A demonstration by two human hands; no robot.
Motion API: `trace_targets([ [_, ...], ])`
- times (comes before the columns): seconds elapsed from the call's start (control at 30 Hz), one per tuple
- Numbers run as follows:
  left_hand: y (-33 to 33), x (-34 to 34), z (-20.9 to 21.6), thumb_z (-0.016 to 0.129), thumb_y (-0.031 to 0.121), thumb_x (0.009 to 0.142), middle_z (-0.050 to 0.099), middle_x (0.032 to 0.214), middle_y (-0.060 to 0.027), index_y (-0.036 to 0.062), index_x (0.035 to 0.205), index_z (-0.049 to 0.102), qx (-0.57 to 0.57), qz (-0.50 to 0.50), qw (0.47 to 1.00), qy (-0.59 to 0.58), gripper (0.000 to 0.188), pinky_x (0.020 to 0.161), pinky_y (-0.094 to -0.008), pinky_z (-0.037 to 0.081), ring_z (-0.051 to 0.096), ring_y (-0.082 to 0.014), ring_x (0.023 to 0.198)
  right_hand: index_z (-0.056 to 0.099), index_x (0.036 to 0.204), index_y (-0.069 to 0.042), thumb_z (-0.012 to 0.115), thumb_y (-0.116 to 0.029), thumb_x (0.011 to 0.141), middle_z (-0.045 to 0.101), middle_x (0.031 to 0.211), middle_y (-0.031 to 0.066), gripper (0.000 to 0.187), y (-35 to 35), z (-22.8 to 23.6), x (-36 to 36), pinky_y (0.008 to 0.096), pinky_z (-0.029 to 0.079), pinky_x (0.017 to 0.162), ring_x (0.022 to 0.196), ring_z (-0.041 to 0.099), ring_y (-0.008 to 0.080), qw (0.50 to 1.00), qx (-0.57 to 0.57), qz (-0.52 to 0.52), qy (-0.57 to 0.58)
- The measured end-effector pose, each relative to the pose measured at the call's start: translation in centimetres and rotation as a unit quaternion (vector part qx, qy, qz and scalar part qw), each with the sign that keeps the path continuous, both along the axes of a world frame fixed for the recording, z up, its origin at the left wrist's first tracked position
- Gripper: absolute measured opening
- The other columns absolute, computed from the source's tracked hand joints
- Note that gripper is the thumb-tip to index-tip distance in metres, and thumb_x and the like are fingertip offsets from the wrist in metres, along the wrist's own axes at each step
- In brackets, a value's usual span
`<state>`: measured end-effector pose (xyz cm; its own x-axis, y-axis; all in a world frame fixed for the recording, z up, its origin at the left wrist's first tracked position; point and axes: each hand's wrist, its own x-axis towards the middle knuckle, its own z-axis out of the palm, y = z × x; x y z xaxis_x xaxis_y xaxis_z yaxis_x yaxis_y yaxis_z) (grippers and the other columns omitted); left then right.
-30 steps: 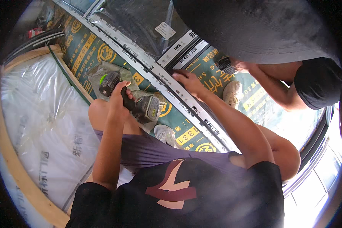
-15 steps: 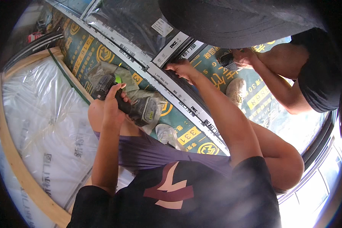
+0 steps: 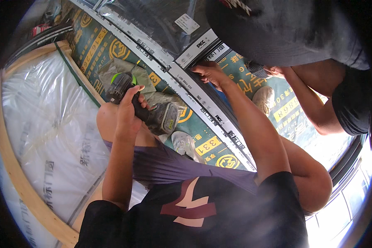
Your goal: The recorder and an assistant are assembling a window frame using screws and a power drill.
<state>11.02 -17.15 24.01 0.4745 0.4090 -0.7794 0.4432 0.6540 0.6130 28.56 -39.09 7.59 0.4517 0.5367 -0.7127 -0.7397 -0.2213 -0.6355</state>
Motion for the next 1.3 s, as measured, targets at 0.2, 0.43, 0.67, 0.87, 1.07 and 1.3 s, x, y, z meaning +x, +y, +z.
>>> trace_targets([
  [0.2, -0.2, -0.4, -0.1, 0.069, 0.029, 0.098, 0.052, 0.074, 0.0017, 0.0045, 0.112, 0.069, 0.025, 0.003, 1.000, 0.008, 0.029, 0.067, -0.0310, 0.045, 0.049, -0.0128, 0.066, 0.075, 0.105, -0.004, 0.080, -0.027, 0.084, 0.066, 0.089, -0.0008, 0.032, 0.7, 0.2, 0.1, 0.0299, 0.044, 0.061, 0.072, 0.056, 0.0121, 0.997, -0.014, 0.055, -0.048],
  [0.43, 0.0, -1.7, -1.5, 0.069, 0.030, 0.097, 0.052, 0.075, 0.0012, 0.0053, 0.111, 0.070, 0.002, 0.040, 0.999, 0.000, 0.028, 0.066, -0.0320, 0.046, 0.051, -0.0134, 0.066, 0.074, 0.114, -0.001, 0.074, -0.018, 0.087, 0.076, 0.096, 0.0092, 0.031, 1.7, 0.9, -1.3, 0.0346, 0.060, 0.071, 0.080, 0.073, 0.0183, 0.996, 0.002, -0.059, 0.062],
  [0.67, -0.3, -2.2, -1.6, 0.074, 0.027, 0.094, 0.055, 0.073, 0.0002, 0.0075, 0.106, 0.068, -0.020, 0.074, 0.997, -0.006, 0.023, 0.064, -0.0331, 0.050, 0.053, -0.0134, 0.063, 0.073, 0.112, -0.002, 0.072, -0.015, 0.090, 0.075, 0.092, 0.0085, 0.027, 1.1, 0.6, -0.6, 0.0314, 0.061, 0.066, 0.075, 0.073, 0.0165, 0.997, -0.007, -0.030, 0.074],
  [0.87, -0.4, -2.6, -2.0, 0.075, 0.025, 0.093, 0.058, 0.076, 0.0004, 0.0070, 0.108, 0.070, -0.024, 0.086, 0.996, -0.013, 0.024, 0.064, -0.0323, 0.050, 0.056, -0.0134, 0.065, 0.072, 0.113, -0.002, 0.071, -0.016, 0.091, 0.074, 0.092, 0.0078, 0.026, 1.2, 1.0, -0.9, 0.0312, 0.062, 0.066, 0.076, 0.073, 0.0162, 0.995, -0.003, -0.036, 0.089],
  [1.07, -1.1, -2.2, -2.0, 0.077, 0.015, 0.091, 0.060, 0.081, -0.0018, 0.0039, 0.109, 0.067, -0.007, 0.073, 0.997, -0.039, 0.023, 0.062, -0.0298, 0.049, 0.057, -0.0121, 0.066, 0.073, 0.110, -0.001, 0.072, -0.017, 0.092, 0.075, 0.095, 0.0076, 0.024, -0.7, 0.0, 0.0, 0.0289, 0.054, 0.061, 0.072, 0.068, 0.0146, 1.000, 0.013, 0.000, 0.001],
  [1.3, -1.5, -2.6, -1.2, 0.078, 0.008, 0.087, 0.062, 0.088, -0.0021, 0.0011, 0.115, 0.064, 0.014, 0.091, 0.995, -0.041, 0.032, 0.065, -0.0286, 0.049, 0.058, -0.0109, 0.072, 0.075, 0.091, 0.000, 0.082, -0.028, 0.092, 0.070, 0.076, 0.0027, 0.029, 2.1, 8.7, -2.3, 0.0265, 0.046, 0.059, 0.061, 0.058, 0.0092, 0.888, -0.215, 0.037, -0.404],
])
